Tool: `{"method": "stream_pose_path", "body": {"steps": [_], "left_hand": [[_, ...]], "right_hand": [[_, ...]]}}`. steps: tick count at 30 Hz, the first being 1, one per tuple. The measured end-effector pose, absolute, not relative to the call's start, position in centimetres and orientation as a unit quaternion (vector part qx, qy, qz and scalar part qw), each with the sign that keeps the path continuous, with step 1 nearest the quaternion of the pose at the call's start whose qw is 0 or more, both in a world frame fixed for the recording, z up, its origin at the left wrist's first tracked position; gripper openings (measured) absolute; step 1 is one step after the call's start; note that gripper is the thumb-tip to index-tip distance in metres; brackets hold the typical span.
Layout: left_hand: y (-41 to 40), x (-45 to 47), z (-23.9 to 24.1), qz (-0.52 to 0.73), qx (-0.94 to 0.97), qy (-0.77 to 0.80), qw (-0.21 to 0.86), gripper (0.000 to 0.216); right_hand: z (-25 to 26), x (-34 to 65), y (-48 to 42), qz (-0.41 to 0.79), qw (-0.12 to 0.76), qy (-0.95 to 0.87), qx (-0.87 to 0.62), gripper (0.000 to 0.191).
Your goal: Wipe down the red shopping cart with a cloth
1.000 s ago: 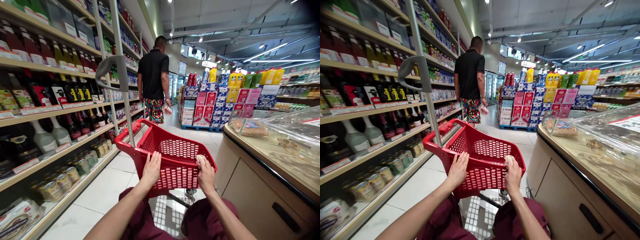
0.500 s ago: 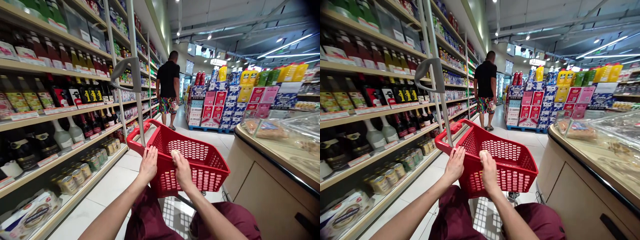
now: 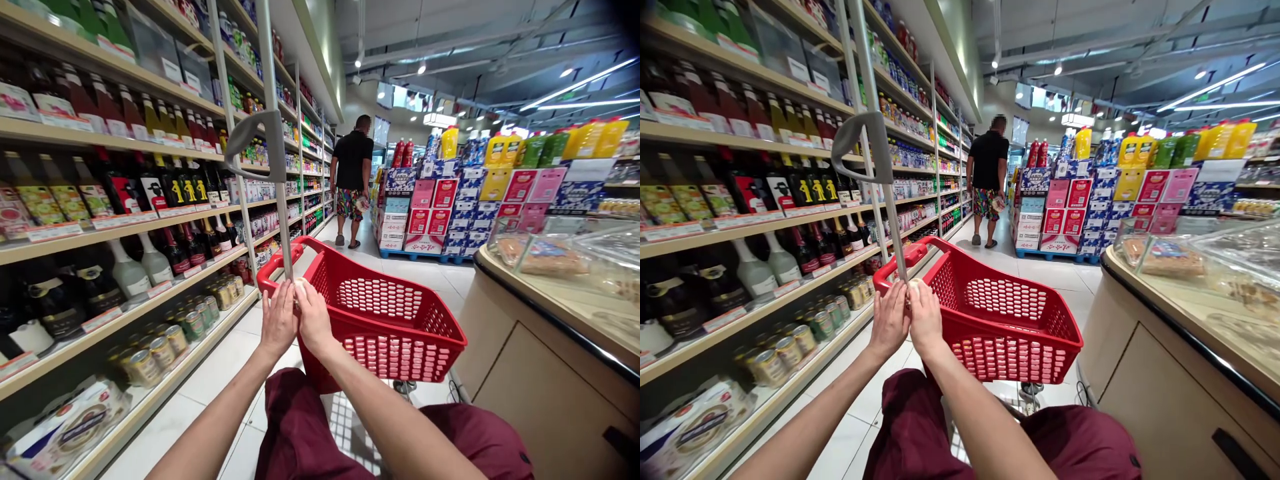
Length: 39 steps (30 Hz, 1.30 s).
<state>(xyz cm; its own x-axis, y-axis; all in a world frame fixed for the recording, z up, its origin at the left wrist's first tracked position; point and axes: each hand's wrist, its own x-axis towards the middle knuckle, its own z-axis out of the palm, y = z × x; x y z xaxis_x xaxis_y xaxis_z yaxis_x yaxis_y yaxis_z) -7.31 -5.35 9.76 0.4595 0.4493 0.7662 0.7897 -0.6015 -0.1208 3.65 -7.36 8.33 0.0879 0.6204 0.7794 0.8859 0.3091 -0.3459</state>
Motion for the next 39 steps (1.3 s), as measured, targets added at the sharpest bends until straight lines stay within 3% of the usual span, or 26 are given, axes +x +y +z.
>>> {"method": "stream_pose_path", "body": {"steps": [9, 14, 20, 26, 39], "left_hand": [[-6.2, -6.1, 9.0, -0.305, -0.854, -0.352, 0.232, 0.064], [-5.8, -5.1, 9.2, -0.262, -0.865, -0.350, 0.247, 0.063], [-5.8, -3.4, 8.4, -0.214, -0.871, -0.366, 0.248, 0.060], [-6.9, -1.2, 7.5, -0.199, -0.881, -0.351, 0.246, 0.059], [-8.9, 3.5, 5.3, -0.160, -0.909, -0.316, 0.220, 0.056]], "right_hand": [[4.0, 10.3, -11.3, -0.176, 0.438, -0.603, -0.643, 0.063], [4.4, 9.3, -10.2, -0.189, 0.427, -0.644, -0.606, 0.062], [2.0, 14.2, -12.2, -0.209, 0.405, -0.552, -0.698, 0.064], [2.0, 12.7, -11.7, -0.218, 0.401, -0.615, -0.643, 0.064], [-0.5, 18.7, -15.5, -0.275, 0.337, -0.552, -0.712, 0.062]]}}
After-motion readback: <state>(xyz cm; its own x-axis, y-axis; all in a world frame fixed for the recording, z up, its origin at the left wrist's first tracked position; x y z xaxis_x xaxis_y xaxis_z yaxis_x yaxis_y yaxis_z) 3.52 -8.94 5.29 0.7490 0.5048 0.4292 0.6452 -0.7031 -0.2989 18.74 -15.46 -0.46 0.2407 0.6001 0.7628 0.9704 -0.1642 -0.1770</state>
